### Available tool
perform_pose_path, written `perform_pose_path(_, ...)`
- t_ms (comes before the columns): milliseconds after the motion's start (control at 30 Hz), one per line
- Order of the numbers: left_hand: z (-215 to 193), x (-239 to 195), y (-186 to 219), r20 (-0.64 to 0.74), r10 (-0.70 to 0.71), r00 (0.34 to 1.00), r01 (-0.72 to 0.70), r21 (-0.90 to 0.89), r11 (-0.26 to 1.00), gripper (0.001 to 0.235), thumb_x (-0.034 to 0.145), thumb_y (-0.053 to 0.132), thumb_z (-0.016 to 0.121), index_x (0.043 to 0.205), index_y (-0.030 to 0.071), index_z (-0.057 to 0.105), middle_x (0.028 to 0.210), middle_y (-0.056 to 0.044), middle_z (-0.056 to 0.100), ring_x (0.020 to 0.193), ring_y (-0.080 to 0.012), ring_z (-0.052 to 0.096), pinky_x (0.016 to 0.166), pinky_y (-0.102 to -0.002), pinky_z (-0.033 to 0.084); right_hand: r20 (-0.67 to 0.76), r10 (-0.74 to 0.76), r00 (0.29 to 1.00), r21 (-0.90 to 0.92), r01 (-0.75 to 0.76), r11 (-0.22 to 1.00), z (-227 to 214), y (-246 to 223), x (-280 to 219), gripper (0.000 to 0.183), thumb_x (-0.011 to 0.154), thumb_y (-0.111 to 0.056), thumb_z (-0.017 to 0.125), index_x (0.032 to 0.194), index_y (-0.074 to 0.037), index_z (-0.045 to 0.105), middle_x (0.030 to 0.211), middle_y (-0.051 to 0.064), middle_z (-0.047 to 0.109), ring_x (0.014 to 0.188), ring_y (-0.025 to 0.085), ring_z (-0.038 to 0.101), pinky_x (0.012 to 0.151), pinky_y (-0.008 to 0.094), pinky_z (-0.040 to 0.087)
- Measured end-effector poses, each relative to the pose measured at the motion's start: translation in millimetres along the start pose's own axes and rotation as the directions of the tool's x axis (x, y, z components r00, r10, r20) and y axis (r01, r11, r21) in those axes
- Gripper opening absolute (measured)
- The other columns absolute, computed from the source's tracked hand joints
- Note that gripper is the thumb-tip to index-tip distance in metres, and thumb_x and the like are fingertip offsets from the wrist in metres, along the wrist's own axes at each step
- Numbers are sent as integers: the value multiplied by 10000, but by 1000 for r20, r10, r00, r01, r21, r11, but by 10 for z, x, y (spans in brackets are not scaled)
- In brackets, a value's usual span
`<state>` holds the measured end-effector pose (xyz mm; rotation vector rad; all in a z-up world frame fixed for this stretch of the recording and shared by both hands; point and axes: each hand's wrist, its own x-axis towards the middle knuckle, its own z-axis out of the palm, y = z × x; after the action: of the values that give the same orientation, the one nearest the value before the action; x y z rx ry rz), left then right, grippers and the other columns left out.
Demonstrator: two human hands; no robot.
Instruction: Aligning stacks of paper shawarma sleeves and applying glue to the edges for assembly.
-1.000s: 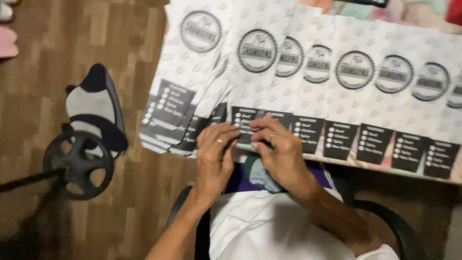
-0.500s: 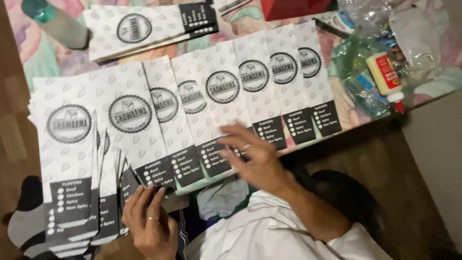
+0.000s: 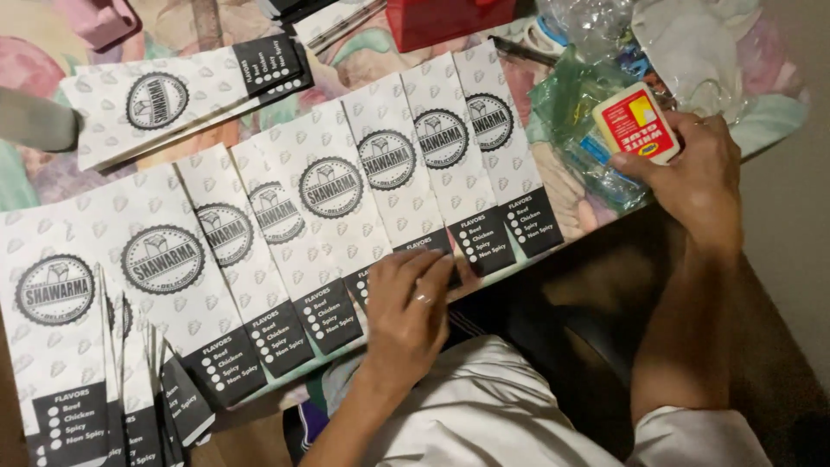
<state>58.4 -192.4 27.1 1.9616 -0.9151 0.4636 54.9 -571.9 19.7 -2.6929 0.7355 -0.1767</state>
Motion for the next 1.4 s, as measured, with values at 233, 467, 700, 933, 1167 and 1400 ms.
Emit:
perform_pose_path(233,999,201,-32,210,20,977,-17,-16,1000,177,932,-22,628,1098,-71,666,1216,-238,662,1173,-424,583,950,-526,446,-219,-38,975,502,147,852,-70,55,-446,491,948,51,900,1303,71,562,1243,259,693,1099,313,710,851,351,608)
perform_pose_path(467,1198,155,-41,161,-4,987,-4,54,999,109,926,-44,661,1005,-96,714,1161,-236,713,1145,-429,625,974,-536,435,-230,-56,972,966,235,112,306,418,-927,250,1028,-317,569,1255,-212,572,1405,149,540,1227,361,653,1042,489,578)
perform_pose_path(700,1176,157,0,169,-57,984,47,60,997,190,928,49,731,1062,-86,738,1203,-219,720,1202,-410,637,1033,-532,434,-271,327,905,893,109,437,898,544,-1273,279,836,36,817,1011,-59,622,1012,54,689,848,140,655,921,424,683)
perform_pose_path(933,1148,123,6,250,-91,964,75,74,994,255,937,116,696,1109,-70,730,1272,-212,695,1262,-402,600,1091,-538,384,-286,-8,958,859,260,440,487,-101,-1336,393,834,22,793,1182,3,613,1115,56,631,1081,207,642,1119,588,670)
perform_pose_path(1167,1127,119,15,293,-108,950,82,100,992,310,871,106,763,1135,-56,732,1311,-187,687,1316,-379,580,1134,-550,348,-205,155,966,779,65,623,584,157,-1363,287,798,-31,892,985,6,677,996,21,650,907,132,614,940,321,612)
perform_pose_path(1400,1158,103,7,282,-103,954,73,116,991,334,862,104,775,1146,-63,719,1313,-181,680,1306,-375,582,1134,-567,346,-256,125,959,762,121,636,646,5,-1421,303,791,79,864,822,-30,583,887,-10,558,807,99,532,831,275,573)
